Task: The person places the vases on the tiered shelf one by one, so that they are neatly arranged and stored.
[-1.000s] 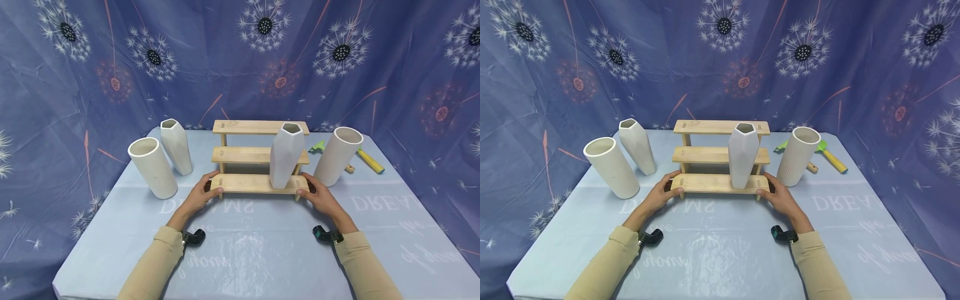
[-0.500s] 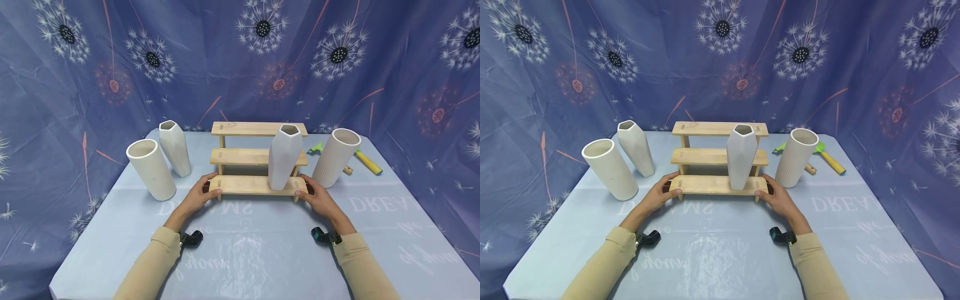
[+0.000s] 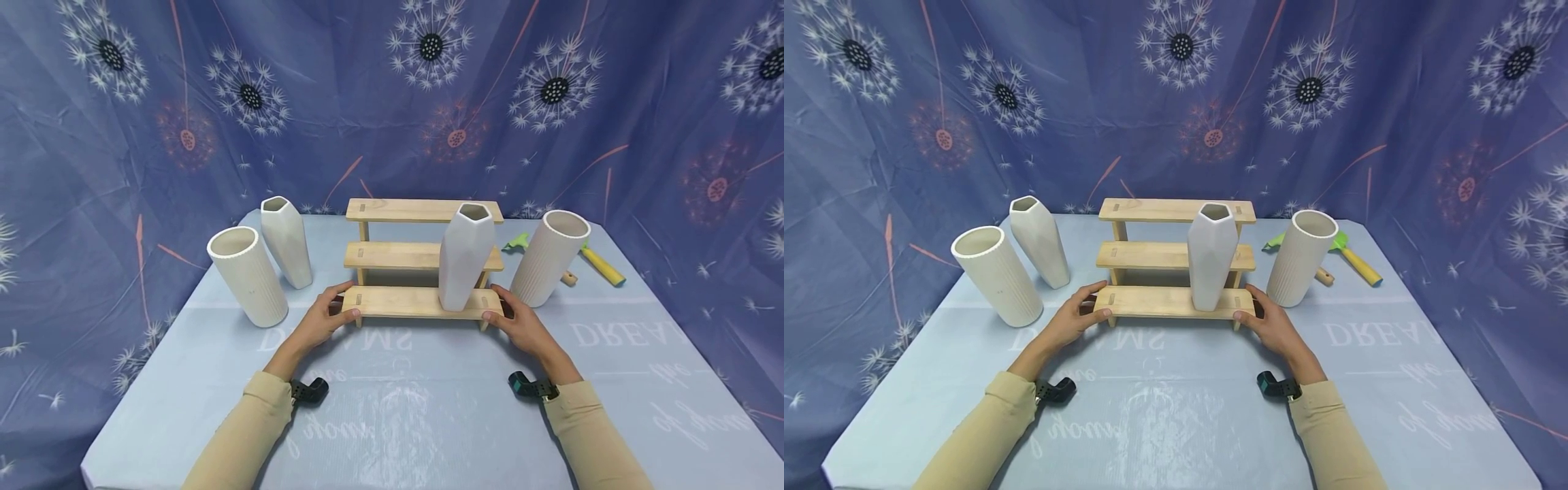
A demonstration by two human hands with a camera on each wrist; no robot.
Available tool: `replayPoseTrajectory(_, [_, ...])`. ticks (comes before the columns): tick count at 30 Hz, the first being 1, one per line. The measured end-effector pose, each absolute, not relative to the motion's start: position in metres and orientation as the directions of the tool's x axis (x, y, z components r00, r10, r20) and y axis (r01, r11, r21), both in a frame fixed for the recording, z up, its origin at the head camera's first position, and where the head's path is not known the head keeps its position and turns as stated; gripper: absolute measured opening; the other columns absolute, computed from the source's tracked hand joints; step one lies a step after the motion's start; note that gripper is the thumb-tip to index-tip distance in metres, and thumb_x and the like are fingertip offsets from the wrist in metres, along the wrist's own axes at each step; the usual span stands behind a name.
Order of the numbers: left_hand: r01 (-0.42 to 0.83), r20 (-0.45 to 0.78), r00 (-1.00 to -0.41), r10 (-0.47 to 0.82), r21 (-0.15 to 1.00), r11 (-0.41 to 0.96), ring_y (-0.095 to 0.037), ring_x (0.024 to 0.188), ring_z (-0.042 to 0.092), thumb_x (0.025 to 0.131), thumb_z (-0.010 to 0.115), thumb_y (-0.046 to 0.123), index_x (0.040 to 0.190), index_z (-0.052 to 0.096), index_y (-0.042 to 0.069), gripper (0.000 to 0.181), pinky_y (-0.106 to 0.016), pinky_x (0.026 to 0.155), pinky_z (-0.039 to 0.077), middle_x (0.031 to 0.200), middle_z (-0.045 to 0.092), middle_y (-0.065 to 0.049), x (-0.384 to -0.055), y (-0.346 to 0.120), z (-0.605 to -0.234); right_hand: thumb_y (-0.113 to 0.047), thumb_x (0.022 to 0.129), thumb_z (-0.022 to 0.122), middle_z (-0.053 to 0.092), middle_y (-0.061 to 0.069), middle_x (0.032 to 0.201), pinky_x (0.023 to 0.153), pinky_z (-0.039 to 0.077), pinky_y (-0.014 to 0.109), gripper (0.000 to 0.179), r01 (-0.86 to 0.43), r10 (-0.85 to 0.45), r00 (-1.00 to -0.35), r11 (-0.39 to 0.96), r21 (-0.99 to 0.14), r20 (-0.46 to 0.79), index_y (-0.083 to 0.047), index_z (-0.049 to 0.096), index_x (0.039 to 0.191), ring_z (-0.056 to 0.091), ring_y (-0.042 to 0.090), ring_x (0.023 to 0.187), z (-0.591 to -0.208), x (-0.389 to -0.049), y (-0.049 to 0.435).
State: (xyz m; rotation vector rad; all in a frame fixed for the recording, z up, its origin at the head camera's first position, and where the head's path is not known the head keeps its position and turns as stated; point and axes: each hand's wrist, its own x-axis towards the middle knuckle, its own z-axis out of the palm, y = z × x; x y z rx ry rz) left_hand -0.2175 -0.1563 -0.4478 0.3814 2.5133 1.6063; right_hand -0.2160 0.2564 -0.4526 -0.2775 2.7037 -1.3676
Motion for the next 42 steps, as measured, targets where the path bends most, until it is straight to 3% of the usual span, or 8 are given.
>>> replayPoseTrajectory(7, [0.146, 0.041, -0.969, 0.243, 0.889, 0.433, -0.039, 0.123, 0.046, 0.089, 0.066, 0.03, 0.147, 0.033, 0.015, 0.068, -0.053, 0.1, 0.04, 0.141, 0.038, -0.017, -0.214, -0.16, -0.45, -0.032, 0.092, 0.06, 0.041, 0.03, 0.14, 0.101, 0.039, 0.054, 0.076, -0.122, -0.212, -0.977, 0.588, -0.8, -0.006, -0.001, 0.021, 0.149, 0.046, 0.042, 0.125, -0.44, -0.209, 0.25])
replayPoseTrajectory(12, [0.147, 0.068, -0.98, 0.185, 0.878, 0.455, -0.037, 0.127, 0.042, 0.089, 0.065, 0.031, 0.145, 0.034, 0.01, 0.067, -0.052, 0.103, 0.037, 0.144, 0.039, -0.015, -0.205, -0.164, -0.445, -0.024, 0.093, 0.06, 0.041, 0.032, 0.139, 0.101, 0.039, 0.055, 0.072, -0.125, -0.215, -0.977, 0.57, -0.812, -0.001, 0.003, 0.022, 0.148, 0.045, 0.045, 0.124, -0.426, -0.201, 0.242])
replayPoseTrajectory(22, [0.162, 0.164, -0.986, 0.024, 0.921, 0.354, -0.037, 0.123, 0.046, 0.088, 0.067, 0.019, 0.137, 0.042, 0.005, 0.057, -0.048, 0.102, 0.038, 0.135, 0.048, -0.021, -0.183, -0.171, -0.434, -0.035, 0.091, 0.061, 0.041, 0.027, 0.142, 0.101, 0.04, 0.052, 0.079, -0.134, -0.213, -0.977, 0.568, -0.812, 0.012, -0.004, 0.02, 0.15, 0.046, 0.04, 0.126, -0.451, -0.214, 0.253])
replayPoseTrajectory(30, [0.163, 0.197, -0.978, -0.076, 0.934, 0.318, -0.032, 0.119, 0.048, 0.088, 0.067, 0.014, 0.134, 0.045, 0.005, 0.052, -0.047, 0.099, 0.039, 0.13, 0.052, -0.015, -0.169, -0.17, -0.419, -0.038, 0.09, 0.061, 0.04, 0.028, 0.143, 0.103, 0.038, 0.055, 0.08, -0.111, -0.198, -0.98, 0.579, -0.808, -0.007, -0.005, 0.02, 0.15, 0.044, 0.042, 0.128, -0.451, -0.215, 0.255])
replayPoseTrajectory(36, [0.165, 0.225, -0.957, -0.18, 0.94, 0.298, -0.014, 0.109, 0.049, 0.087, 0.066, 0.009, 0.133, 0.046, 0.001, 0.05, -0.027, 0.094, 0.041, 0.126, 0.054, -0.014, -0.163, -0.172, -0.421, -0.043, 0.089, 0.061, 0.04, 0.027, 0.143, 0.103, 0.039, 0.054, 0.082, -0.113, -0.198, -0.98, 0.573, -0.811, -0.003, -0.006, 0.021, 0.15, 0.044, 0.041, 0.128, -0.452, -0.214, 0.256])
replayPoseTrajectory(42, [0.248, 0.332, -0.903, -0.274, 0.921, 0.302, -0.013, 0.106, 0.051, 0.086, 0.067, 0.005, 0.128, 0.05, 0.001, 0.046, -0.019, 0.088, 0.041, 0.12, 0.058, -0.016, -0.156, -0.174, -0.422, -0.045, 0.088, 0.061, 0.039, 0.026, 0.144, 0.104, 0.037, 0.055, 0.083, -0.108, -0.197, -0.98, 0.576, -0.81, -0.009, -0.007, 0.021, 0.15, 0.043, 0.041, 0.129, -0.453, -0.215, 0.256])
